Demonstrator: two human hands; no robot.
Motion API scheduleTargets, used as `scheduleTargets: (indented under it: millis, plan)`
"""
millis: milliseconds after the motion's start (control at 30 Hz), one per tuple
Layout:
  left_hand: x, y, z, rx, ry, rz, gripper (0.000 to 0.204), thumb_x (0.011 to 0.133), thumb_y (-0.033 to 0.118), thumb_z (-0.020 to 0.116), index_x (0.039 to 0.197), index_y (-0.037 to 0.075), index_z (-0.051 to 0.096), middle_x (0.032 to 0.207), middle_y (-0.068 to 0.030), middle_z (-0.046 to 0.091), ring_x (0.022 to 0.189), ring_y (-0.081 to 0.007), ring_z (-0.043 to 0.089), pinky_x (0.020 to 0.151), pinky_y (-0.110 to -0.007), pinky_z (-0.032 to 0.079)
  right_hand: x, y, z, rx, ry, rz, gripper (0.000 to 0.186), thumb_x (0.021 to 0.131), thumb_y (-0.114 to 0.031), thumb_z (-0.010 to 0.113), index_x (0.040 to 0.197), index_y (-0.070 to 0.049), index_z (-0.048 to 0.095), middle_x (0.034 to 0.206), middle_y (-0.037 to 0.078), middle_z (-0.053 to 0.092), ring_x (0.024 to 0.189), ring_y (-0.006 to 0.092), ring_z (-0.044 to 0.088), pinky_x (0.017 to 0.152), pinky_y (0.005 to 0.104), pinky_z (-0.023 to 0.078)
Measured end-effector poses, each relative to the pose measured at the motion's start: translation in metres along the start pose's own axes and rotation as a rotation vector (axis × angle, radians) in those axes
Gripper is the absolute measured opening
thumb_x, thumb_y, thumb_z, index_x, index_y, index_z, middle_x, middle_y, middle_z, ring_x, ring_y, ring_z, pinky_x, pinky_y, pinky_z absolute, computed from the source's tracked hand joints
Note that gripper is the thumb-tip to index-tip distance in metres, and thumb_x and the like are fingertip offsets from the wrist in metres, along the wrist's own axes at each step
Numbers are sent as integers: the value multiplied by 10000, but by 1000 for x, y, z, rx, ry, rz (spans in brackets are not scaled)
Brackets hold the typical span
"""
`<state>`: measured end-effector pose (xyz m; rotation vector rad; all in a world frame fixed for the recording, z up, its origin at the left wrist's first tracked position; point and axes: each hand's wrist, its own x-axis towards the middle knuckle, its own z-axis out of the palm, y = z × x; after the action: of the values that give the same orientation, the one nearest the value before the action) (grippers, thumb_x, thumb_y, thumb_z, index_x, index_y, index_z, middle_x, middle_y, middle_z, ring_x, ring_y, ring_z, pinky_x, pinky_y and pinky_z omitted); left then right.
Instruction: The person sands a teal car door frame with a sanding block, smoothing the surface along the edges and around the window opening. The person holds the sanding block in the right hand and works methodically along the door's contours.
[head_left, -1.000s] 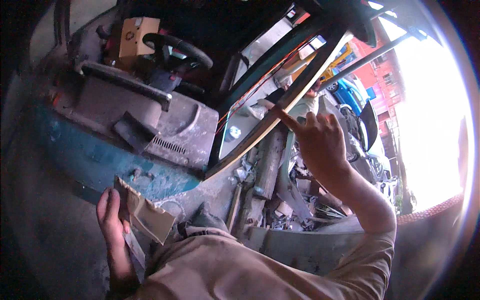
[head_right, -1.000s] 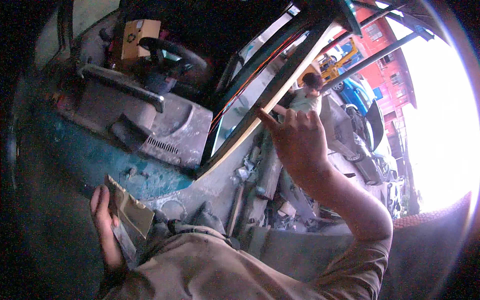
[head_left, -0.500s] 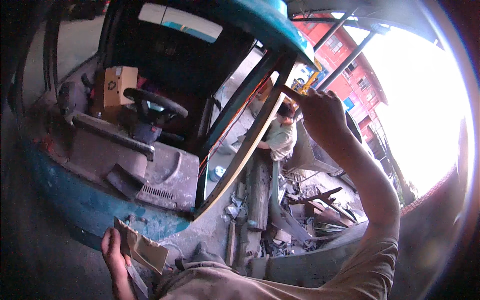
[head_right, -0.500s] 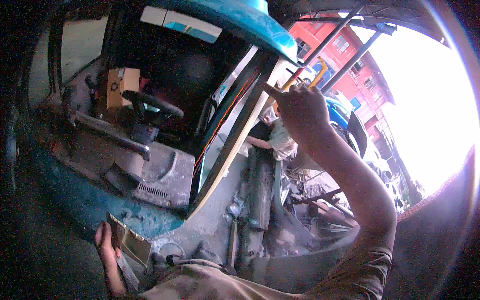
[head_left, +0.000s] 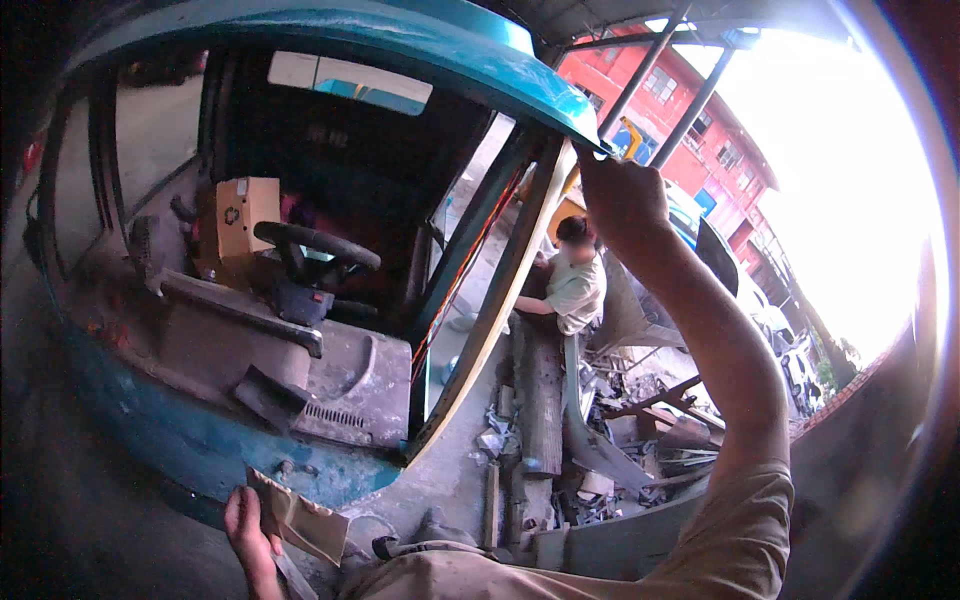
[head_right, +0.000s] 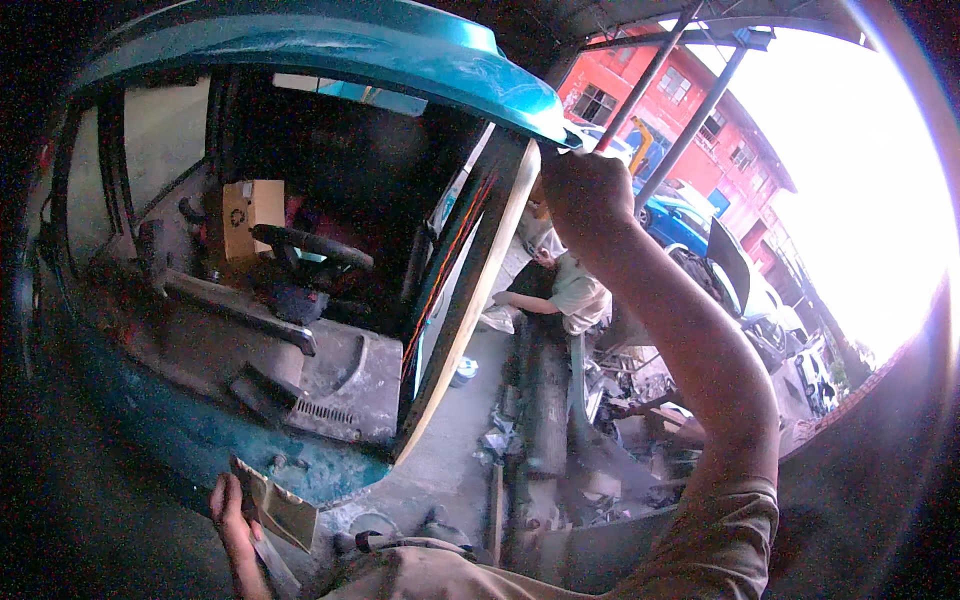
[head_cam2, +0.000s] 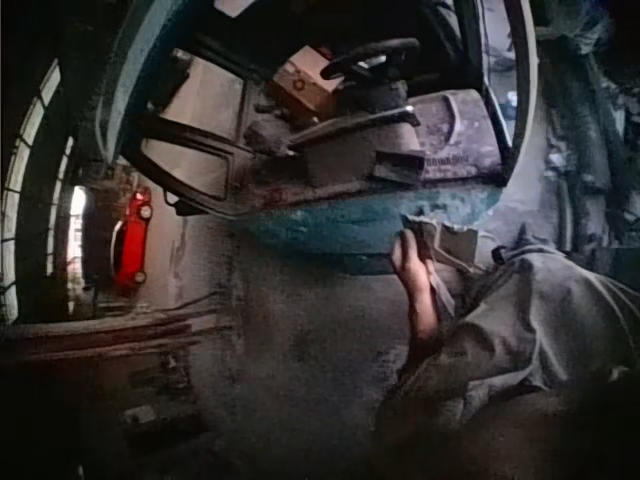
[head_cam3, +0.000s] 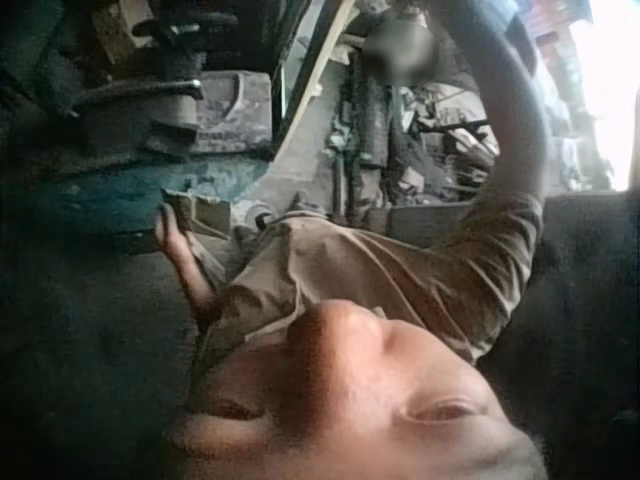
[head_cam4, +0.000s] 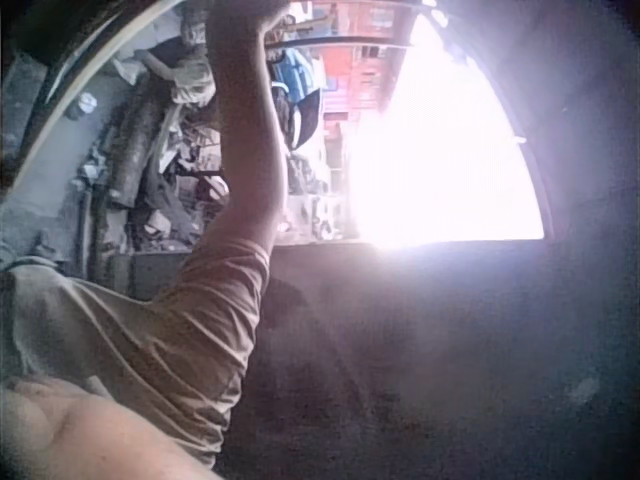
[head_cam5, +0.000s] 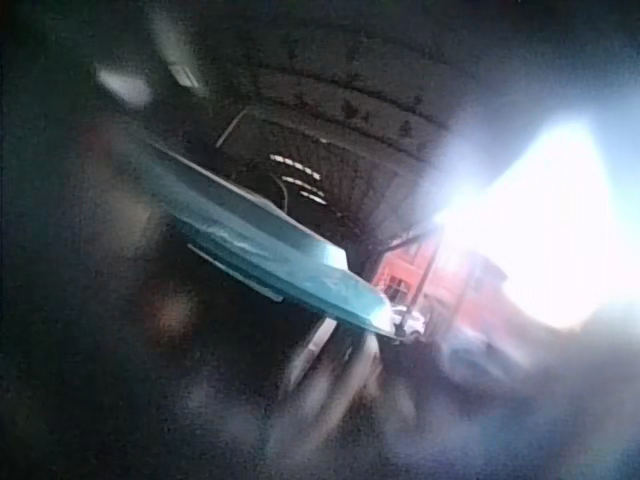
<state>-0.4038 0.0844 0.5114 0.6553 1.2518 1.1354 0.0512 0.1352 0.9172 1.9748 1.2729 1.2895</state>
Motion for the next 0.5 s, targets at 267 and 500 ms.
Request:
scheduleTargets:
  millis: [267, 500]
  plan:
    - [-20, 26, 25, -32, -55, 20, 260, 1013, 335, 637, 1013, 76, 649, 789, 10, 581, 439, -72, 400, 345, -244, 253, -99, -14, -24, 811, -18, -101, 920, 839, 5, 657, 1638, -172, 239, 1005, 205, 717, 904, 319, 729, 709, 418, 572]
    - [-44, 52, 114, 3, -480, -28, 234, 1062, 265, 556, 1100, 62, 667, 792, 13, 622, 465, -55, 474, 364, -230, 326, -229, -118, 80, 3240, -535, -628, 1252, 869, 130, 694, 1631, -356, -172, 905, 180, 665, 747, 250, 617, 691, 387, 476]
